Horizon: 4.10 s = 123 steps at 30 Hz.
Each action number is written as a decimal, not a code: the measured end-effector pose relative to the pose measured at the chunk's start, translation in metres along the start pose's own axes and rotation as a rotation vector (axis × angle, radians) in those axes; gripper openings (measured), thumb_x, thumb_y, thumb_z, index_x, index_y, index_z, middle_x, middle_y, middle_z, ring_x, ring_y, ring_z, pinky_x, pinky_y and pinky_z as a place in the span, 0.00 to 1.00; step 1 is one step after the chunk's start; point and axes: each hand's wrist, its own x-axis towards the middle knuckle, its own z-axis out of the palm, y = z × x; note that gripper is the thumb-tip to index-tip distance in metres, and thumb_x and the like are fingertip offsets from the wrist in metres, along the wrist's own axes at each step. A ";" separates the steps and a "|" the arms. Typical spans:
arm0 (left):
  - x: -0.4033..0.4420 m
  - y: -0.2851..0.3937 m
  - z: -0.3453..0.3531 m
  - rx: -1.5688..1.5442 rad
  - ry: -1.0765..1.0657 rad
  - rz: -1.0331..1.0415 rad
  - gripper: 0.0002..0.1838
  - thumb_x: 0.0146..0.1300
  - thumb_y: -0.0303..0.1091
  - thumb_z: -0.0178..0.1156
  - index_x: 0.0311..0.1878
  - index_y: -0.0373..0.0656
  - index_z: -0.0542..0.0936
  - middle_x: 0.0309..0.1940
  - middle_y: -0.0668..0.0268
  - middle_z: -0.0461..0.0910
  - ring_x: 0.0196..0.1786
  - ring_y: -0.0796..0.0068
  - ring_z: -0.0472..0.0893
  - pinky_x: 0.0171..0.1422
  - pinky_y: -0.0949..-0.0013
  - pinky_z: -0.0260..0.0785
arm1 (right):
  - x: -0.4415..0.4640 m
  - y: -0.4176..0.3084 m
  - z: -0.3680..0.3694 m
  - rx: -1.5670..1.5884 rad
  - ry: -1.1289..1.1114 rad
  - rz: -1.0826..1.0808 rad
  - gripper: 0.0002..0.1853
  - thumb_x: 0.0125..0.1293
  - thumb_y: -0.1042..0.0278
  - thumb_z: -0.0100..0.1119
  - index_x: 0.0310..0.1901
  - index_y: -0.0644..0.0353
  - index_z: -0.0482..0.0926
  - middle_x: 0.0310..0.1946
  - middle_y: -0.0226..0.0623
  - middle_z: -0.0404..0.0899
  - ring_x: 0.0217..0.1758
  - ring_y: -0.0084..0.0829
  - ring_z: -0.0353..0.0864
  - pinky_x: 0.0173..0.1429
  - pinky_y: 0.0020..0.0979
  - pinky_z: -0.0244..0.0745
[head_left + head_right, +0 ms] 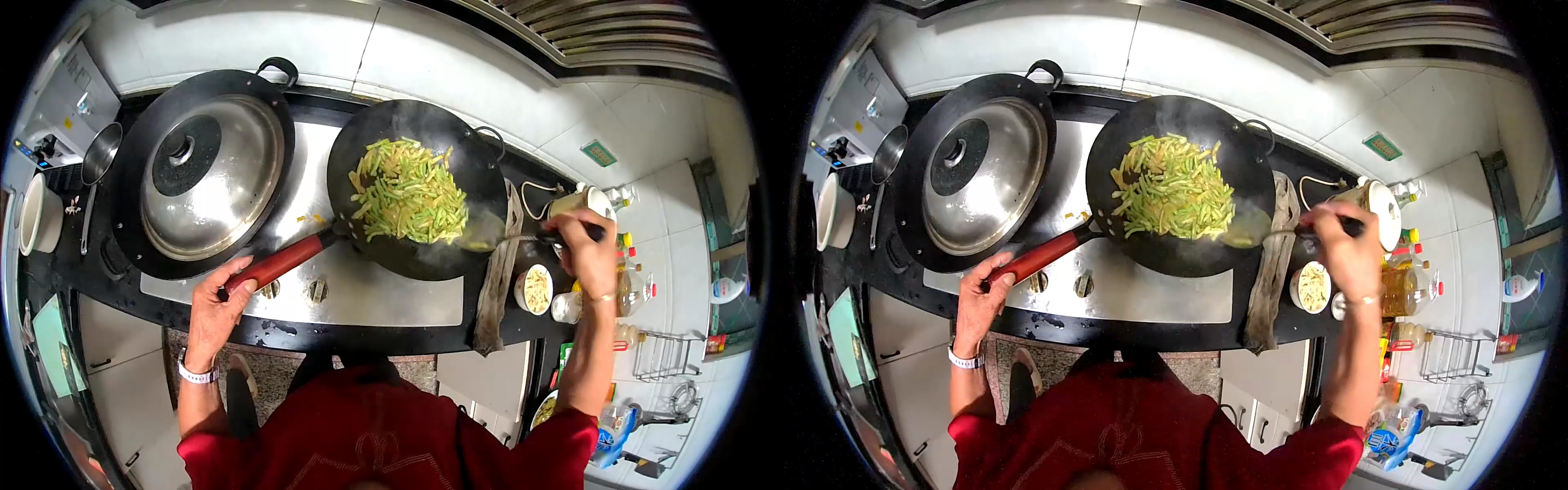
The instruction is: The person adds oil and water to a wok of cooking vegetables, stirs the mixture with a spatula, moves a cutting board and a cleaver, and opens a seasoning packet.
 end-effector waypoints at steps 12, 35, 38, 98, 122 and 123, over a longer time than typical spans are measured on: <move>-0.003 0.010 0.000 0.043 -0.046 -0.034 0.18 0.63 0.28 0.67 0.56 0.35 0.81 0.40 0.71 0.82 0.40 0.84 0.75 0.46 0.78 0.70 | 0.072 -0.014 0.086 0.327 -0.012 -0.219 0.12 0.69 0.67 0.55 0.35 0.64 0.85 0.33 0.33 0.85 0.16 0.17 0.72 0.19 0.23 0.68; -0.004 0.010 0.000 0.044 -0.070 0.039 0.16 0.64 0.28 0.66 0.55 0.35 0.82 0.39 0.71 0.83 0.41 0.85 0.76 0.49 0.77 0.70 | 0.001 -0.002 0.033 0.352 -0.165 0.102 0.10 0.65 0.68 0.59 0.33 0.69 0.78 0.31 0.46 0.85 0.12 0.26 0.73 0.13 0.25 0.67; -0.002 0.006 0.001 0.041 -0.072 0.087 0.16 0.65 0.28 0.66 0.55 0.34 0.81 0.36 0.69 0.82 0.39 0.83 0.77 0.47 0.76 0.71 | 0.005 0.020 0.078 0.590 0.042 0.161 0.13 0.68 0.63 0.59 0.34 0.67 0.79 0.34 0.45 0.85 0.13 0.25 0.75 0.17 0.25 0.73; 0.001 0.008 -0.003 0.033 -0.126 0.068 0.18 0.62 0.25 0.66 0.56 0.35 0.82 0.39 0.67 0.84 0.42 0.82 0.78 0.50 0.75 0.71 | 0.049 0.016 0.089 0.543 0.055 -0.192 0.12 0.70 0.69 0.54 0.36 0.70 0.82 0.36 0.45 0.85 0.16 0.26 0.77 0.21 0.26 0.74; 0.003 0.011 -0.003 0.075 -0.137 0.044 0.19 0.61 0.26 0.68 0.56 0.34 0.82 0.38 0.72 0.82 0.39 0.85 0.75 0.47 0.78 0.69 | -0.031 -0.027 -0.006 0.001 -0.073 -0.004 0.10 0.64 0.72 0.54 0.30 0.68 0.83 0.27 0.35 0.83 0.14 0.21 0.75 0.18 0.23 0.68; 0.002 0.011 -0.003 0.075 -0.138 0.056 0.19 0.62 0.26 0.68 0.56 0.34 0.82 0.38 0.71 0.82 0.39 0.85 0.75 0.47 0.78 0.69 | -0.025 -0.026 -0.001 -0.019 -0.046 -0.010 0.10 0.64 0.72 0.54 0.30 0.68 0.83 0.26 0.35 0.83 0.14 0.21 0.75 0.18 0.23 0.68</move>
